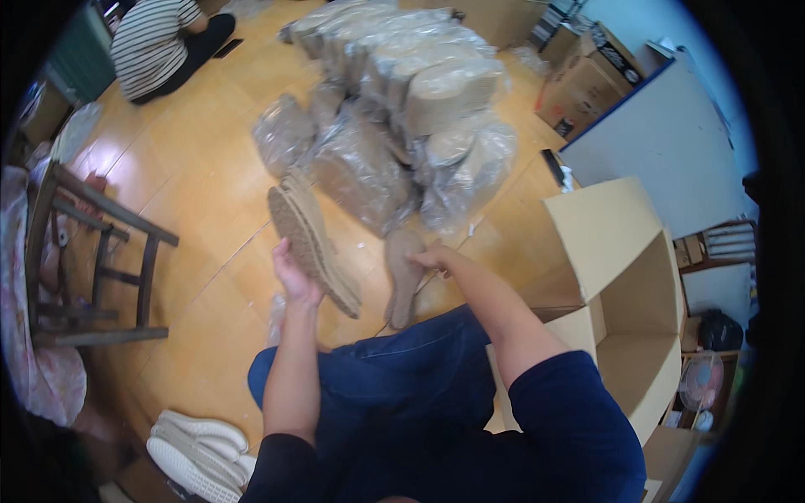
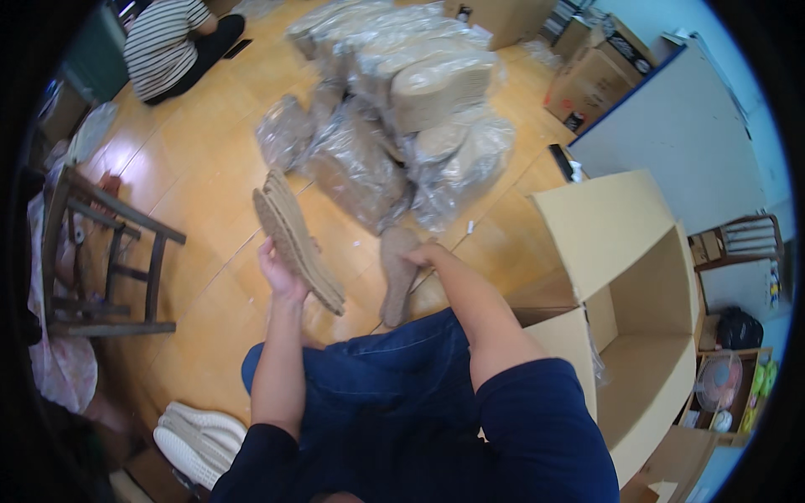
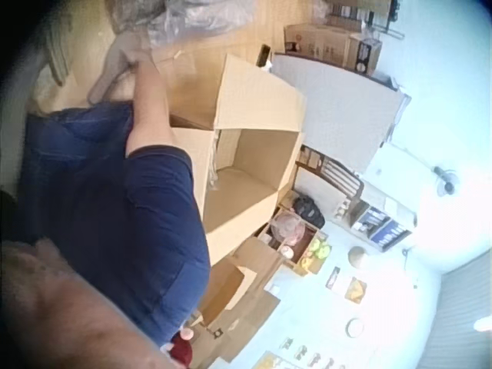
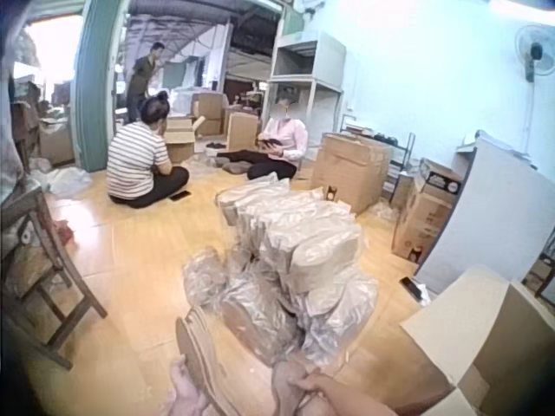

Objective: The person sits on the floor and repeatedly picks up stacks of shoe insoles, wraps them in plastic bags, and places them into a cardboard box. The person handles the insoles by hand, inspecting them briefly before packaging.

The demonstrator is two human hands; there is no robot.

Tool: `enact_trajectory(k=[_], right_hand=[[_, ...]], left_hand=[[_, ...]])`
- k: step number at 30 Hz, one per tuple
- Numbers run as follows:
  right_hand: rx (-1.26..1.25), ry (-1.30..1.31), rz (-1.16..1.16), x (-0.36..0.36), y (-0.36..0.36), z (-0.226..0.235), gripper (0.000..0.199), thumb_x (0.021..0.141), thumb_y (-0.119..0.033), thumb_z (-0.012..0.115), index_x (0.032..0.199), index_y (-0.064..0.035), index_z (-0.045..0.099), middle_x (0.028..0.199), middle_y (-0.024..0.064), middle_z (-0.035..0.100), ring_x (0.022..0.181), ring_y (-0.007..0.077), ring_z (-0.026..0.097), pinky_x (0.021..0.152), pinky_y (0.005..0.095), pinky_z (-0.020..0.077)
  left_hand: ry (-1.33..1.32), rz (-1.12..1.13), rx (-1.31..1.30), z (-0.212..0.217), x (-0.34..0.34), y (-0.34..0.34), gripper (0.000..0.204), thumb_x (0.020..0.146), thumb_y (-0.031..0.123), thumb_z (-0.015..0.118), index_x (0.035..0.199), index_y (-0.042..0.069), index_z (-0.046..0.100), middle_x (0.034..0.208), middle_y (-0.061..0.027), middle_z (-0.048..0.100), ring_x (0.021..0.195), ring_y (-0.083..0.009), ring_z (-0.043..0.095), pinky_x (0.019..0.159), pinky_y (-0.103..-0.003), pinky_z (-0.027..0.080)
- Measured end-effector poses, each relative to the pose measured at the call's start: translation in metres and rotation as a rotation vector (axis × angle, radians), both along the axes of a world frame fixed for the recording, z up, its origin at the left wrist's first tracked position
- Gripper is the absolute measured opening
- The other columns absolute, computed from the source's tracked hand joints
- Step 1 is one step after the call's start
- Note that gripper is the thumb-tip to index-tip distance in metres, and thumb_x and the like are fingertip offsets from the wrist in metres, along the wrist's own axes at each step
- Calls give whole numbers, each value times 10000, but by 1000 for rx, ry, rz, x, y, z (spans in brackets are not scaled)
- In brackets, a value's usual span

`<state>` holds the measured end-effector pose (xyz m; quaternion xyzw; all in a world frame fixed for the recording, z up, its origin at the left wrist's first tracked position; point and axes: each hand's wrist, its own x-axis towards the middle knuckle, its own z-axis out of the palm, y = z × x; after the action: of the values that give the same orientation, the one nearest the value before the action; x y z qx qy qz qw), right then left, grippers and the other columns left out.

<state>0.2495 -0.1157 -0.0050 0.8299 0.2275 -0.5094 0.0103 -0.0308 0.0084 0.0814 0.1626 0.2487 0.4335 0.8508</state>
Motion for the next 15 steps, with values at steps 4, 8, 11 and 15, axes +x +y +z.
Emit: enact_trajectory(k=[4, 8, 11, 15], right_hand=[[390, -203, -369, -27, -21, -46, 1096, 666, -561, 789, 1401, 92, 302, 1332, 268, 493, 1183, 344, 548, 944, 420, 488], [534, 28, -613, -49, -18, -55, 1125, 583, -486, 863, 1390, 68, 308, 1335, 267, 479, 1216, 352, 517, 1010, 403, 444], [504, -67, -653, -61, -13, -50, 1084, 572, -413, 890, 1372, 46, 320, 1304, 258, 495, 1189, 344, 533, 992, 410, 457], [619, 48, -769, -78, -8, -32, 1125, 566, -388, 895, 1402, 30, 270, 1292, 252, 505, 1164, 354, 551, 983, 418, 463]], left_hand=[[-199, -98, -14, 14, 0, -6, 682, 870, 525, 426, 1339, 32, 465, 952, -124, 570, 813, -241, 560, 715, -368, 493], [-237, -133, -26, 20, -3, -9, 671, 875, 509, 425, 1319, 10, 483, 1022, -141, 596, 863, -263, 598, 752, -389, 516], [-227, -107, 19, 18, -3, -9, 608, 899, 465, 408, 1257, -11, 531, 1123, -165, 635, 966, -293, 645, 825, -426, 541], [-131, -126, 2, 3, 3, -6, 523, 906, 340, 470, 1312, 12, 485, 1153, -146, 633, 1008, -269, 640, 868, -407, 525]])
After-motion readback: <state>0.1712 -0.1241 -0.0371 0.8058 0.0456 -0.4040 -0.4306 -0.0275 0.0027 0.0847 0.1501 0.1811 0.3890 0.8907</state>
